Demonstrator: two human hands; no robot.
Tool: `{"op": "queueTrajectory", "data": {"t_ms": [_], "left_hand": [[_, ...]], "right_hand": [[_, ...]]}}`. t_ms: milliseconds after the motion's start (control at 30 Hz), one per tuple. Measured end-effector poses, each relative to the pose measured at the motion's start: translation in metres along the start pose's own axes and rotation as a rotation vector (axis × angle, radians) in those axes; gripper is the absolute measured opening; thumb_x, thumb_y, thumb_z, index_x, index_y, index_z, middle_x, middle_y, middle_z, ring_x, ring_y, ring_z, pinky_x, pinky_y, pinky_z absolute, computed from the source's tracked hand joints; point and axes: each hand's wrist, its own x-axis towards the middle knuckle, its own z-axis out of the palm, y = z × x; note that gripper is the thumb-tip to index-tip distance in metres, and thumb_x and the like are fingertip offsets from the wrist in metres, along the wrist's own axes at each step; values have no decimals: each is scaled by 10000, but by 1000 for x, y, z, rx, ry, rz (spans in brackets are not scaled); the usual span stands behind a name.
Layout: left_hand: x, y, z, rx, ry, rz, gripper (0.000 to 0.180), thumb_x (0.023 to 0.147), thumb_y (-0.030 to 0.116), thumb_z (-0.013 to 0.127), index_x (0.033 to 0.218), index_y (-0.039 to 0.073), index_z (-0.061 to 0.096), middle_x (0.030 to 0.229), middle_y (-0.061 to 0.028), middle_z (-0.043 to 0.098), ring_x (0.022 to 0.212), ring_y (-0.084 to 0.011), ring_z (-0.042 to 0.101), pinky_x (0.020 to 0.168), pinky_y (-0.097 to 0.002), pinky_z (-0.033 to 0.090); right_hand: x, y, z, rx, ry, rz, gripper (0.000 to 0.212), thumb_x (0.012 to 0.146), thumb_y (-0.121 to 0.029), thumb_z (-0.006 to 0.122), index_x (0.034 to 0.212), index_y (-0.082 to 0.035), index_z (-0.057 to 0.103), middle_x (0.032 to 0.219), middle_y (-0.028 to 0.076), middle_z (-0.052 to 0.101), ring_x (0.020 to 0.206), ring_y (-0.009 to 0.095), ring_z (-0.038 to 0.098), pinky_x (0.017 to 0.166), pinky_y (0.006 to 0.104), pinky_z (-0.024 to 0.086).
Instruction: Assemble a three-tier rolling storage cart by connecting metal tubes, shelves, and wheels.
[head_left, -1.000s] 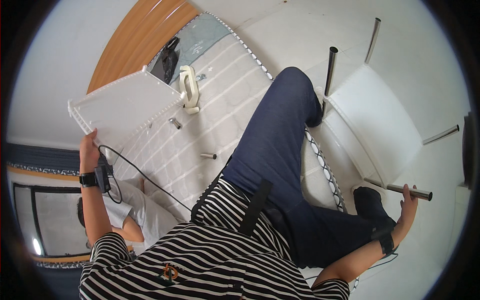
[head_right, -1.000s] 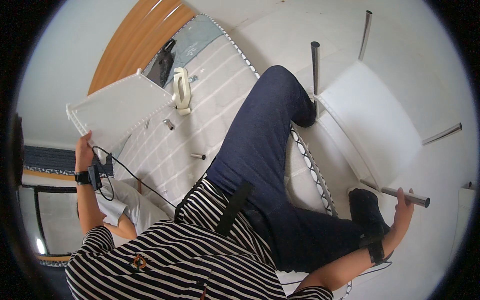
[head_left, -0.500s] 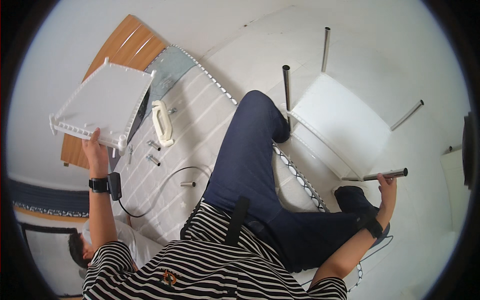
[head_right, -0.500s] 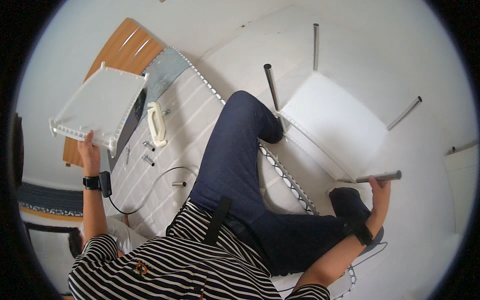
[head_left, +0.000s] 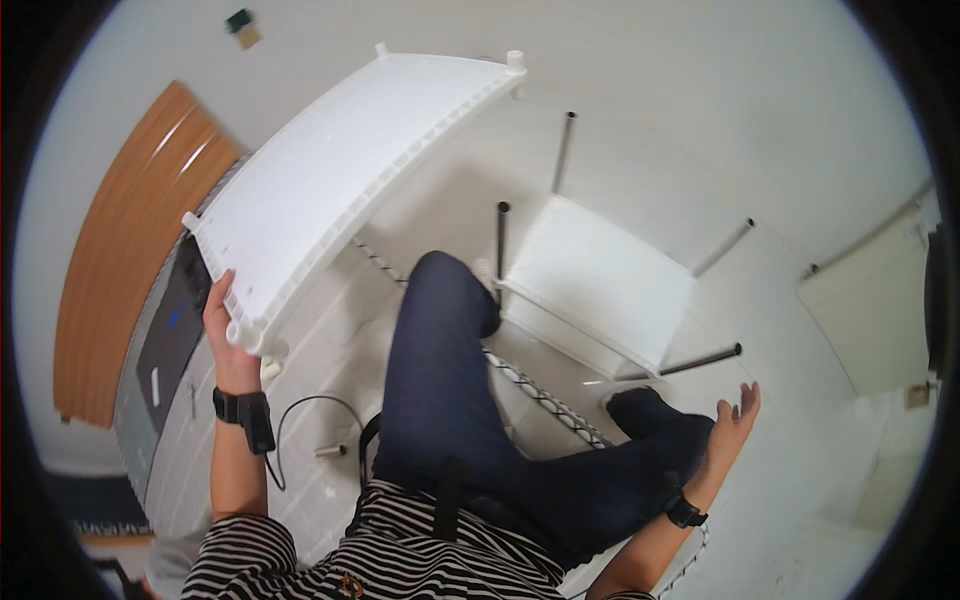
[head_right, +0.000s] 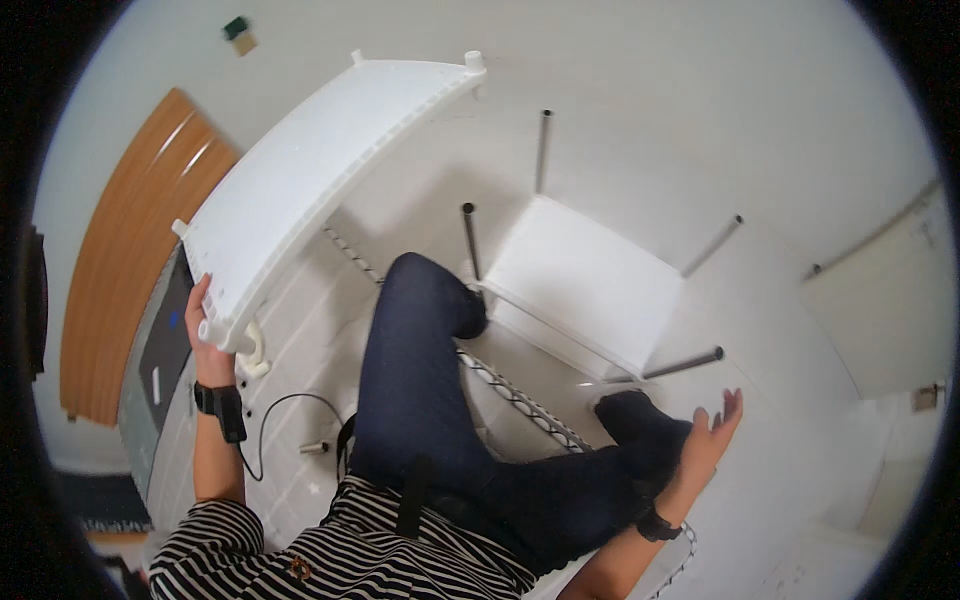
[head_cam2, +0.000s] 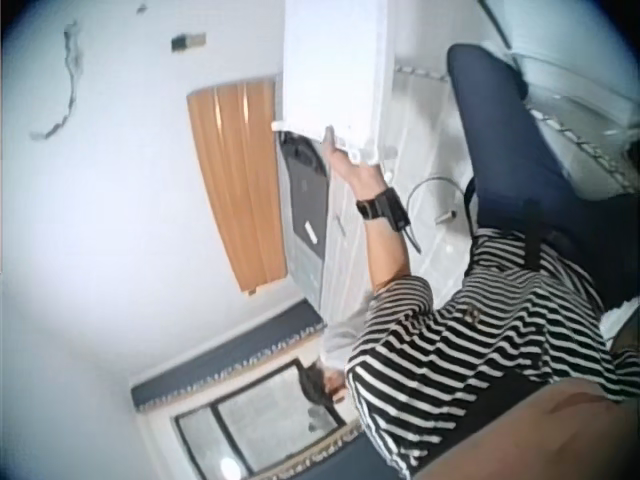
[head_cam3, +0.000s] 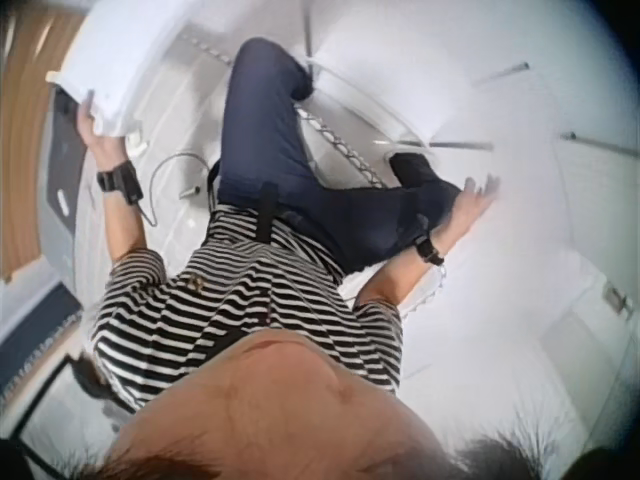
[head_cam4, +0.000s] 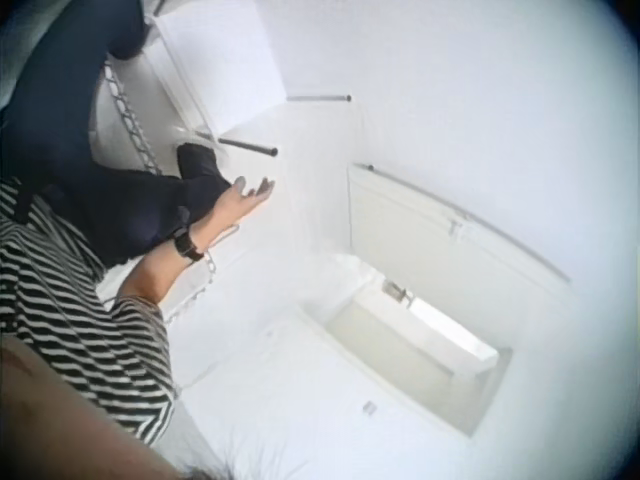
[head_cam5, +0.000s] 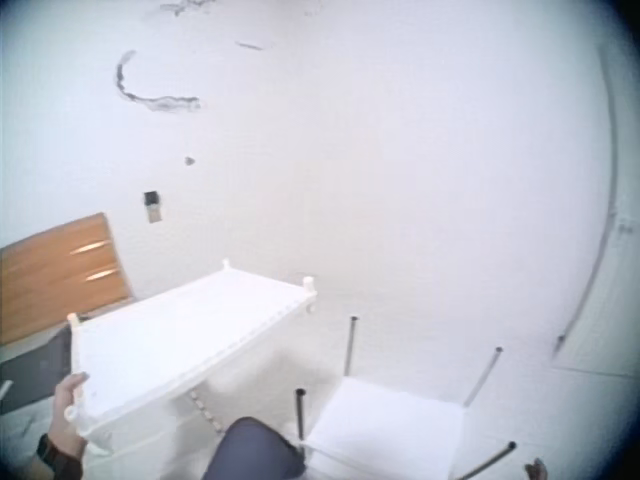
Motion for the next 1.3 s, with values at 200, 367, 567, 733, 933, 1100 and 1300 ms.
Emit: {"op": "queueTrajectory", "data": {"t_ms": [200, 367, 567, 733, 933, 1100, 1300], "left_hand": [[15, -52, 24, 7, -144, -176, 381, 839, 140, 589, 1168, -37, 516, 1069, -142, 621, 970, -256, 610, 888, -361, 484], [16, -81, 24, 23, -283, -343, 492, 813, 194, 617, 1224, -33, 470, 1127, -159, 588, 1020, -285, 580, 911, -377, 465], [13, -107, 70, 75, -509, -477, 636, 721, 159, 656, 1271, -31, 400, 1136, -165, 559, 1015, -284, 586, 861, -370, 503], [15, -141, 95, 143, -663, -553, 674, 696, 152, 673, 1278, -32, 389, 1129, -165, 557, 1011, -262, 585, 857, -364, 498], [41, -149, 122, 328, -923, -569, 638, 738, 110, 703, 1282, -25, 398, 1120, -106, 578, 1037, -193, 569, 901, -335, 457], [54, -130, 143, 839, -1060, -251, 485, 799, 50, 677, 1224, 3, 449, 1092, -62, 582, 1046, -153, 545, 922, -312, 424], [65, -132, 186, 1497, -929, 310, 328, 822, 106, 628, 1092, -51, 526, 1033, -45, 574, 762, -110, 489, 687, -270, 431]], "right_hand": [[-17, -48, -21, 244, -45, 75, 363, 866, -27, 502, 1223, 30, 478, 1129, 147, 572, 1094, 229, 531, 949, 360, 424], [-12, -81, -31, 612, -194, 130, 295, 920, -150, 526, 1148, 37, 521, 1045, 146, 594, 1009, 249, 572, 900, 373, 464], [19, -101, -51, 1011, -193, 102, 532, 945, -428, 439, 1223, 25, 463, 1145, 144, 561, 1053, 259, 544, 936, 414, 433], [-2, -106, -64, 896, -254, 206, 534, 888, -371, 564, 1212, 45, 482, 1128, 131, 595, 981, 217, 591, 878, 339, 467], [-18, -71, -76, 679, -214, 158, 502, 831, -233, 663, 1205, 50, 485, 1090, 104, 610, 966, 188, 593, 852, 313, 471], [0, -80, -93, 551, -234, -50, 430, 809, -148, 697, 1164, 20, 522, 1052, 63, 611, 937, 151, 577, 839, 289, 448], [44, -111, -88, 317, 38, -192, 285, 821, -42, 623, 1099, -2, 576, 1017, 45, 599, 950, 127, 546, 856, 274, 426]]}}
